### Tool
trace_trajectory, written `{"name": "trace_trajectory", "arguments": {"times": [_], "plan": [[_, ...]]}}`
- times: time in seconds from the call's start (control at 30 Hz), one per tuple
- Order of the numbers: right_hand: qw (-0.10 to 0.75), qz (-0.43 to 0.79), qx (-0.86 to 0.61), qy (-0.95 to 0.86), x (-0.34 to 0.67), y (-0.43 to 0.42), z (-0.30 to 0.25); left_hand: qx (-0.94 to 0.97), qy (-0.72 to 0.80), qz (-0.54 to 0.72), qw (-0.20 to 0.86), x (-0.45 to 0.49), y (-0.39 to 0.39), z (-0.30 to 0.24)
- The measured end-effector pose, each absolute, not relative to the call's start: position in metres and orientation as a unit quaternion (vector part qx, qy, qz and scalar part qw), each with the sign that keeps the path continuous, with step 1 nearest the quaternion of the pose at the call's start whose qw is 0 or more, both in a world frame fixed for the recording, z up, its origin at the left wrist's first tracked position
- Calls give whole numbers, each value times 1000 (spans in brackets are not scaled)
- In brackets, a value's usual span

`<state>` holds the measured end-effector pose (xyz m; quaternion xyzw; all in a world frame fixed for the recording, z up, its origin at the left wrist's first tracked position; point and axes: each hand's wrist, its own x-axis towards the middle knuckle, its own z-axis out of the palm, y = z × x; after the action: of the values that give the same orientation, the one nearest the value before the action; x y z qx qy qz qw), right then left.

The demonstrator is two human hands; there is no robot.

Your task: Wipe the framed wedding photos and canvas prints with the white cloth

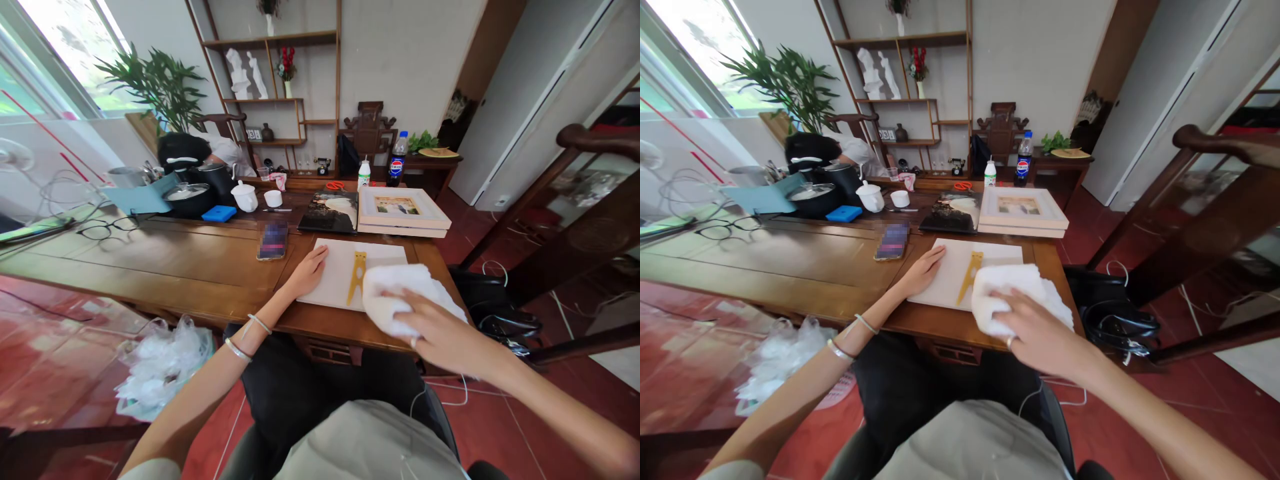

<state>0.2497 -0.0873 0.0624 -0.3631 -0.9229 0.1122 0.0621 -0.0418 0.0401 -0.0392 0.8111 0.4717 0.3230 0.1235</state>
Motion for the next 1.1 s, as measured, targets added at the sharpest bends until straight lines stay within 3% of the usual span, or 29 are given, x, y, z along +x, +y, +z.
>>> {"name": "trace_trajectory", "arguments": {"times": [0.1, 0.23, 0.5, 0.63, 0.9, 1.1], "plan": [[32, 153, -363, -919, 253, -110, 73, 811, 472, 324, 122, -42, 40, -40], [14, 176, -423, -889, 262, -68, 64, 814, 470, 317, 125, -43, 40, -38], [55, 36, -458, -886, 260, 44, 31, 809, 474, 321, 136, -42, 39, -36], [51, 5, -442, -896, 258, 20, 28, 809, 472, 320, 140, -42, 38, -35], [30, 86, -351, -932, 255, -102, 54, 819, 460, 314, 141, -41, 35, -34], [30, 76, -406, -910, 259, -50, 45, 821, 460, 309, 135, -41, 36, -35]]}}
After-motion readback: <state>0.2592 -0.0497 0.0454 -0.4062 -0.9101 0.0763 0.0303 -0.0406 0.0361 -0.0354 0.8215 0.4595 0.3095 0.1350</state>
